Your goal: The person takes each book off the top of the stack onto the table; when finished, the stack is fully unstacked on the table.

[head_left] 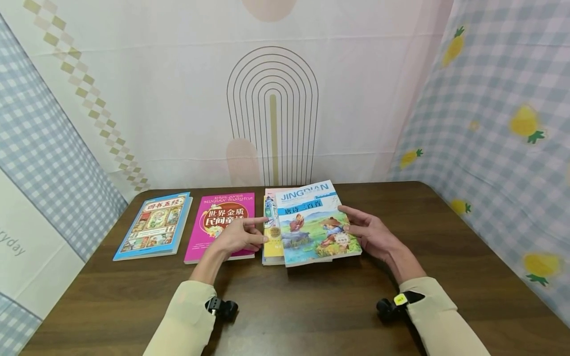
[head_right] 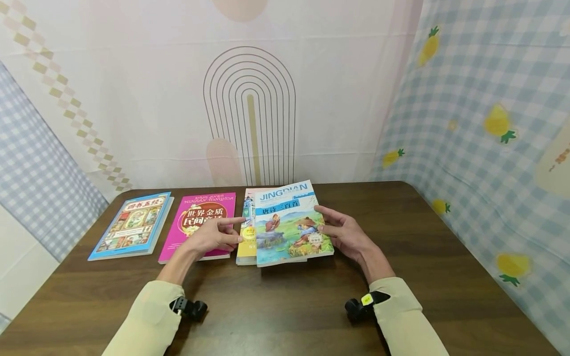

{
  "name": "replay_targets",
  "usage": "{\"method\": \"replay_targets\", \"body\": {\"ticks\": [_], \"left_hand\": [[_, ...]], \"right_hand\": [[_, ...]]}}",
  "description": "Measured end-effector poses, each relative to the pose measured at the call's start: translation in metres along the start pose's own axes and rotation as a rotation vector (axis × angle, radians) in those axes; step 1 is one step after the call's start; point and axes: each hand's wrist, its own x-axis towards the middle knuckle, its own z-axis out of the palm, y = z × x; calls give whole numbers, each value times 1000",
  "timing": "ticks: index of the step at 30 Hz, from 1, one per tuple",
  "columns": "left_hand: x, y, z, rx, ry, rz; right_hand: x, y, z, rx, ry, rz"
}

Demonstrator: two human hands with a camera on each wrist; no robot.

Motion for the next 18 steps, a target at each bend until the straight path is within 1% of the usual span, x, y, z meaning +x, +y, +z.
{"method": "replay_targets", "body": {"ticks": [8,18], "left_hand": [[0,-1,0,6,4,-2],[-1,1,0,8,3,3]], "right_hand": [[-5,-6,-8,-12,42,-8],[-11,-14,-20,34,40,-18]]}}
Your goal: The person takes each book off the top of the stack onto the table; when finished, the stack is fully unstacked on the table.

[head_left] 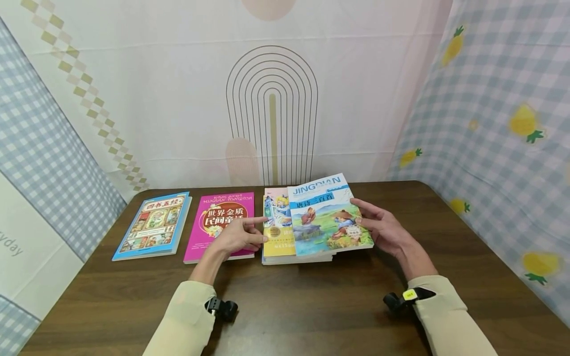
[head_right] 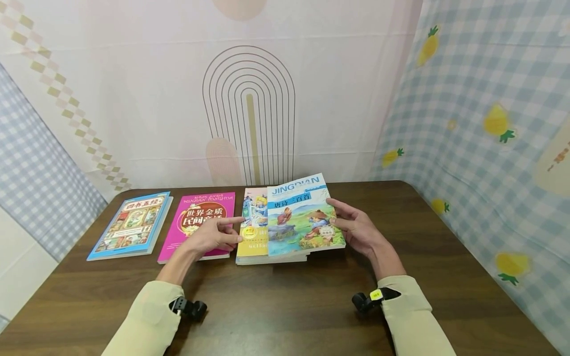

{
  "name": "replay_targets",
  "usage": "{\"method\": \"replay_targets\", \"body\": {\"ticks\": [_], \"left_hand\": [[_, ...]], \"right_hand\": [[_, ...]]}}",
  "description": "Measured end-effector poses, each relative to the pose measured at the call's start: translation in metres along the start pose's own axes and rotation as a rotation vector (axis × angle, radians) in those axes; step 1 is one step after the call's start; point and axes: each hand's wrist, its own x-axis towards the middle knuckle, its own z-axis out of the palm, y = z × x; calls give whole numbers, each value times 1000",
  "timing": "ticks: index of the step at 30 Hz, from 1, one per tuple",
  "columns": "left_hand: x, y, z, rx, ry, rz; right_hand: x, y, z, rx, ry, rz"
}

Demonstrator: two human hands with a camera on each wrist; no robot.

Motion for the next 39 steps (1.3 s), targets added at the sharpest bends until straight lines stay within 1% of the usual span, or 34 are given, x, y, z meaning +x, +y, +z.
{"method": "replay_targets", "body": {"ticks": [8,19,24,28,31,39], "left_hand": [[0,-2,0,5,7,1],[-2,0,-1,-7,7,-7],[-2,0,-1,-4,6,-7],[-2,0,-1,0,8,-2],[-2,0,0,-2,9,1],[0,-1,1,-3,5,-1]], "right_hand": [[-8,-9,-13,18,24,-37],[-22,-23,-36,110,25,-96],[-27,-24,-49,150,25,-114],[-30,-21,-60,137,17,-140],[-32,-20,-67,116,32,-134],[-35,-19,-78,82,115,-55]]}}
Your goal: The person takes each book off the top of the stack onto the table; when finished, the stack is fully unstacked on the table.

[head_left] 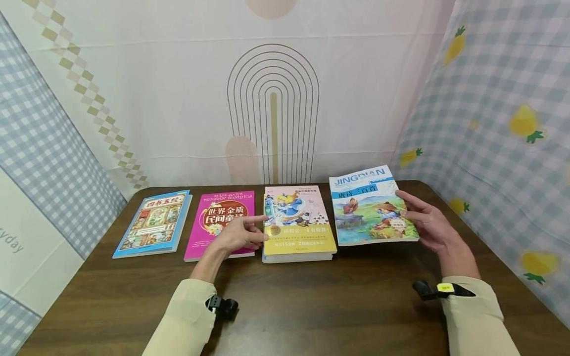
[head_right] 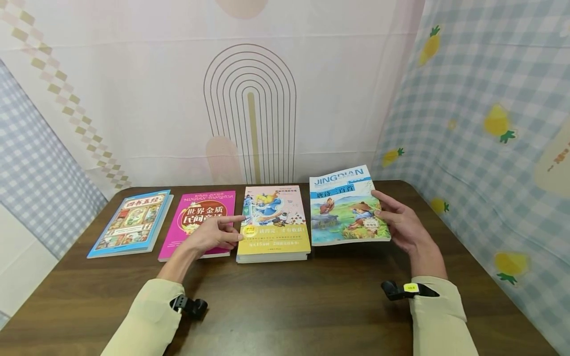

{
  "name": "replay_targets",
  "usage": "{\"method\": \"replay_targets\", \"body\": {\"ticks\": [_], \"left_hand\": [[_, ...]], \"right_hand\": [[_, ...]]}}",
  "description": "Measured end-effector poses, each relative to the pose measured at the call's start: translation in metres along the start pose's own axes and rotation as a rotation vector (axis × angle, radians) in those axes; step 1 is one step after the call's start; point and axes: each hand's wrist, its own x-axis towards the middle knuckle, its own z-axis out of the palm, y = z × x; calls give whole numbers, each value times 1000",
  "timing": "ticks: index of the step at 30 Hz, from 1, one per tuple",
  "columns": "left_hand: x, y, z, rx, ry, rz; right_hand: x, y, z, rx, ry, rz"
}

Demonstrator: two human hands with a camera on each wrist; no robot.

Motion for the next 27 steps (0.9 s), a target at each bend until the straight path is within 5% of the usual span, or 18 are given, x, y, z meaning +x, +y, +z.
{"method": "replay_targets", "body": {"ticks": [27], "left_hand": [[0,0,0,1,5,-5]], "right_hand": [[14,26,-4,-408,48,135]]}}
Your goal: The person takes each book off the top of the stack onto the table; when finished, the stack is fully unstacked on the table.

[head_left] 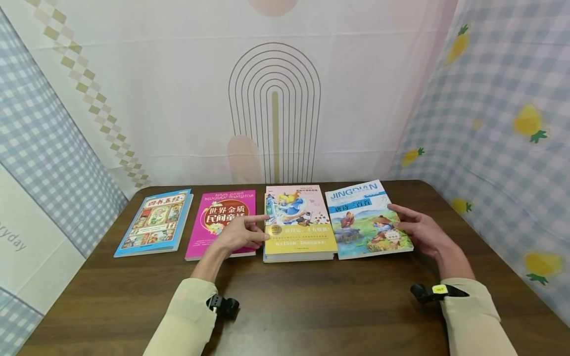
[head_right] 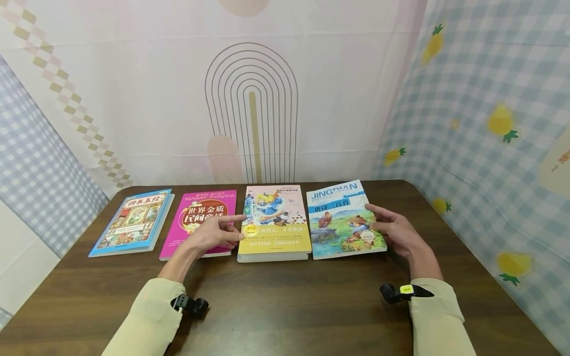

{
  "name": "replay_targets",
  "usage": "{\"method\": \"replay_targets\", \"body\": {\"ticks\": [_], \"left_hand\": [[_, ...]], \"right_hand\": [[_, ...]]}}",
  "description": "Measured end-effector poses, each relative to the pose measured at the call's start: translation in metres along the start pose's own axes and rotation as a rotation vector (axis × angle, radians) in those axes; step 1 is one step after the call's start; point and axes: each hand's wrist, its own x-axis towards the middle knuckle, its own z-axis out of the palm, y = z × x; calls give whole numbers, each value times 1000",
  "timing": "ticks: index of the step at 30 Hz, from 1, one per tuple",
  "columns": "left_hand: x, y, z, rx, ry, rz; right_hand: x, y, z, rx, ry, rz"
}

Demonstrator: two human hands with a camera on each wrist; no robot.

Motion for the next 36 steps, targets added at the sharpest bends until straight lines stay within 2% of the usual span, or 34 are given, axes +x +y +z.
{"method": "replay_targets", "body": {"ticks": [21,29,36], "left_hand": [[-1,1,0,-3,2,-1],[-1,1,0,-6,4,-5],[0,0,1,-25,4,-16]], "right_hand": [[1,-1,10,-117,22,0],[2,-1,12,-146,48,11],[1,-3,13,-222,82,-7]]}}
